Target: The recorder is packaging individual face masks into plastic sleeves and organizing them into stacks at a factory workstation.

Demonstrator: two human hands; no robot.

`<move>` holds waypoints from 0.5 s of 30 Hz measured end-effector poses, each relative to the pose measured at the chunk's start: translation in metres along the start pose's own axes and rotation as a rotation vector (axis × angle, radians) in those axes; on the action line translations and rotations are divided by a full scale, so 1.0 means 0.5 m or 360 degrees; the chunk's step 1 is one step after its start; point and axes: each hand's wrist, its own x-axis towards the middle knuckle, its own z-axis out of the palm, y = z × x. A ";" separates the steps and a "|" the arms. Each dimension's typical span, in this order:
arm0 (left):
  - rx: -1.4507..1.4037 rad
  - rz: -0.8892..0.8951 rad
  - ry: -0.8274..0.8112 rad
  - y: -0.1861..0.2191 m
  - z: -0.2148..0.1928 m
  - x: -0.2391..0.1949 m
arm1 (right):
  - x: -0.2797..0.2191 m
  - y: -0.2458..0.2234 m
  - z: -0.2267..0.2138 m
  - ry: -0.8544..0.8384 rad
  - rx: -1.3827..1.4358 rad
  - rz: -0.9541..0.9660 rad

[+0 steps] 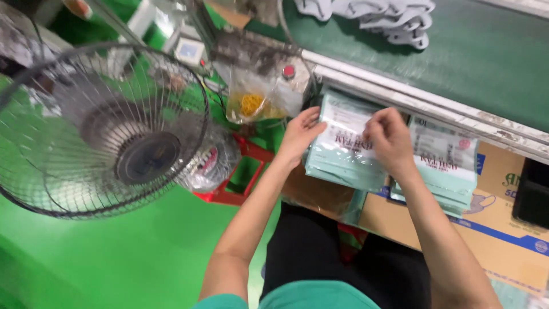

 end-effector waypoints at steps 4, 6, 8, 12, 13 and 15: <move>0.0183 -0.0035 -0.0026 0.045 0.045 -0.105 | -0.050 -0.087 0.011 0.0053 0.0695 -0.0027; 0.0508 0.0051 0.0094 0.080 0.042 -0.167 | -0.058 -0.153 0.027 -0.0003 0.0911 0.0007; -0.0090 0.0225 -0.0125 0.117 0.026 -0.232 | -0.064 -0.215 0.050 -0.0051 0.0760 -0.0043; -0.0190 0.0134 0.0167 0.134 -0.042 -0.358 | 0.016 -0.293 0.097 -0.0089 -0.0440 -0.0757; -0.0278 -0.0025 0.0238 0.134 -0.064 -0.389 | 0.051 -0.293 0.109 -0.0082 -0.0852 -0.1110; -0.0342 -0.0175 0.0312 0.148 -0.103 -0.444 | 0.120 -0.282 0.140 -0.0060 -0.1247 -0.1465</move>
